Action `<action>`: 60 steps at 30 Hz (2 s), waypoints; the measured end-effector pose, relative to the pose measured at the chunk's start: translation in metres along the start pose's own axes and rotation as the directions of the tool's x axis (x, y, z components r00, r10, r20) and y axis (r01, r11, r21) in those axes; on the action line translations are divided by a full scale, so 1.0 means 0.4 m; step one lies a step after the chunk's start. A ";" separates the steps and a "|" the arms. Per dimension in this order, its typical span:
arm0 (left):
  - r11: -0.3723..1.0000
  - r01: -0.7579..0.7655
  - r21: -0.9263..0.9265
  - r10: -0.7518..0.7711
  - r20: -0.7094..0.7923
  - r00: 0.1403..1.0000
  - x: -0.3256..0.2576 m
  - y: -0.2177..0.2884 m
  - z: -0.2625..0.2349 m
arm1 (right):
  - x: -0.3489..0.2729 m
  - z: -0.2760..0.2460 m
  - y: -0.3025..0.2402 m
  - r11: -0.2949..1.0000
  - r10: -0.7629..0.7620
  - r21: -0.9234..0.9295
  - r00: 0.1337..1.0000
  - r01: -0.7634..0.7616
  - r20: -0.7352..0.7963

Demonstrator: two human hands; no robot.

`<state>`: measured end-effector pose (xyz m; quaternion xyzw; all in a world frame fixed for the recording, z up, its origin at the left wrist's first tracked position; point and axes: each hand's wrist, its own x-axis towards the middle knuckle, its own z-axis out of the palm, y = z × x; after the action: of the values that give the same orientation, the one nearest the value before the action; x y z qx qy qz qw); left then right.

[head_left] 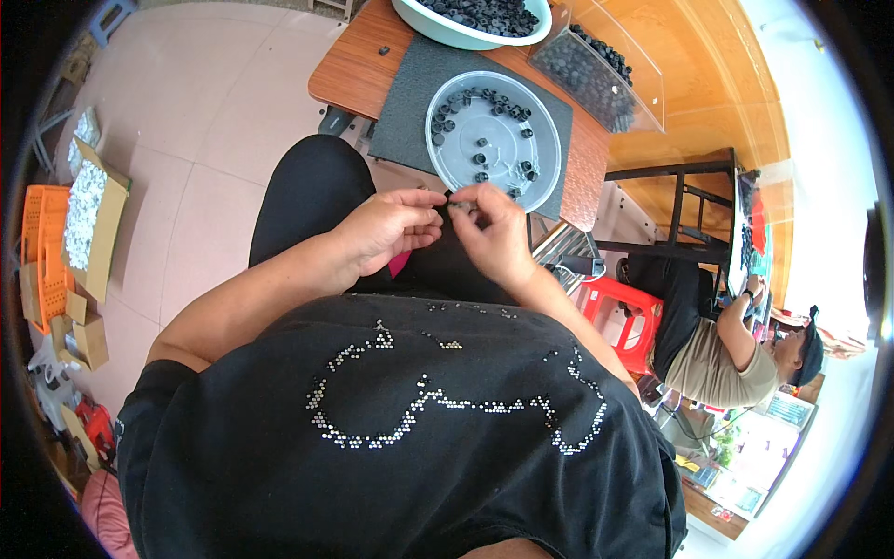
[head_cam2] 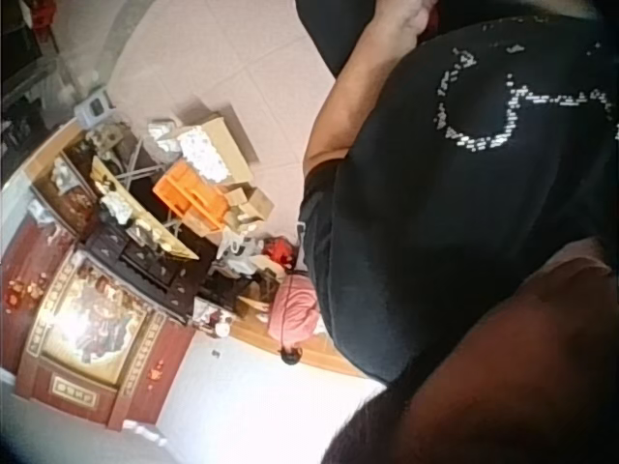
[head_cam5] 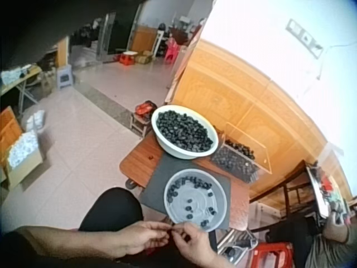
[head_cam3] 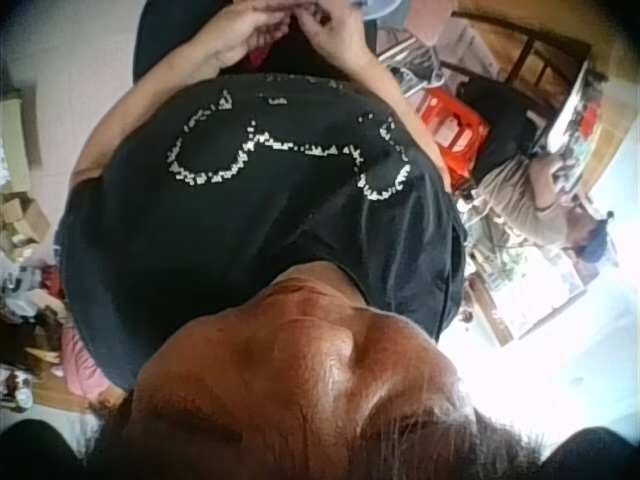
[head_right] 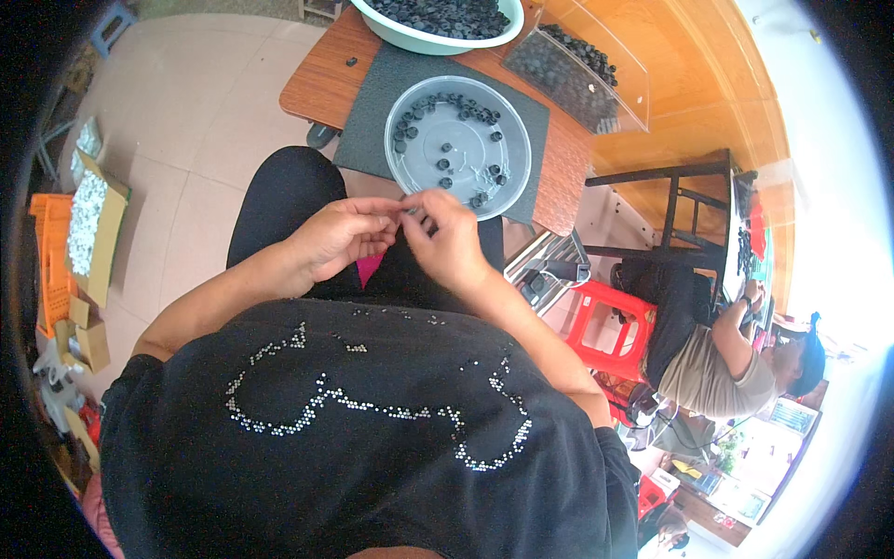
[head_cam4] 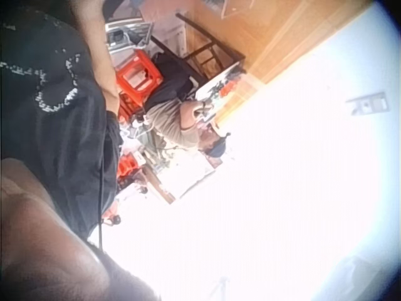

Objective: The person sorts and assembles small black plastic components by hand, transferring them from a bowl into a clear container.

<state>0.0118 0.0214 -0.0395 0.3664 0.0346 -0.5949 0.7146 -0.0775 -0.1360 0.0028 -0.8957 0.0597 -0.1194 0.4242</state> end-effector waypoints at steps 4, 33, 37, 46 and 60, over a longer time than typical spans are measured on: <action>1.000 -0.007 0.019 0.008 -0.046 0.999 0.009 0.011 -0.021 | 0.119 -0.001 0.075 0.985 -0.046 -0.164 0.999 0.047 0.009; 0.992 -0.117 0.047 0.119 -0.050 0.992 0.015 0.020 -0.015 | 0.042 0.034 -0.031 0.975 -0.081 -0.198 0.989 0.104 0.121; 0.990 -0.128 -0.050 0.130 0.025 0.991 0.020 0.023 -0.024 | 0.033 0.023 -0.016 0.998 0.051 0.033 0.997 -0.053 0.055; 0.978 -0.182 -0.098 0.175 -0.076 0.982 0.013 0.025 -0.035 | 0.014 -0.041 0.018 0.400 0.527 0.729 0.790 -0.556 0.313; 0.980 -0.105 -0.167 0.113 0.042 0.993 0.003 0.015 -0.013 | 0.019 -0.045 -0.025 0.246 0.475 0.842 0.817 -0.481 0.328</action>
<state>0.0196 0.0234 -0.0409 0.2920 0.0451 -0.5592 0.7746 -0.0749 -0.1445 0.0226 -0.4626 0.2531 0.0046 0.8496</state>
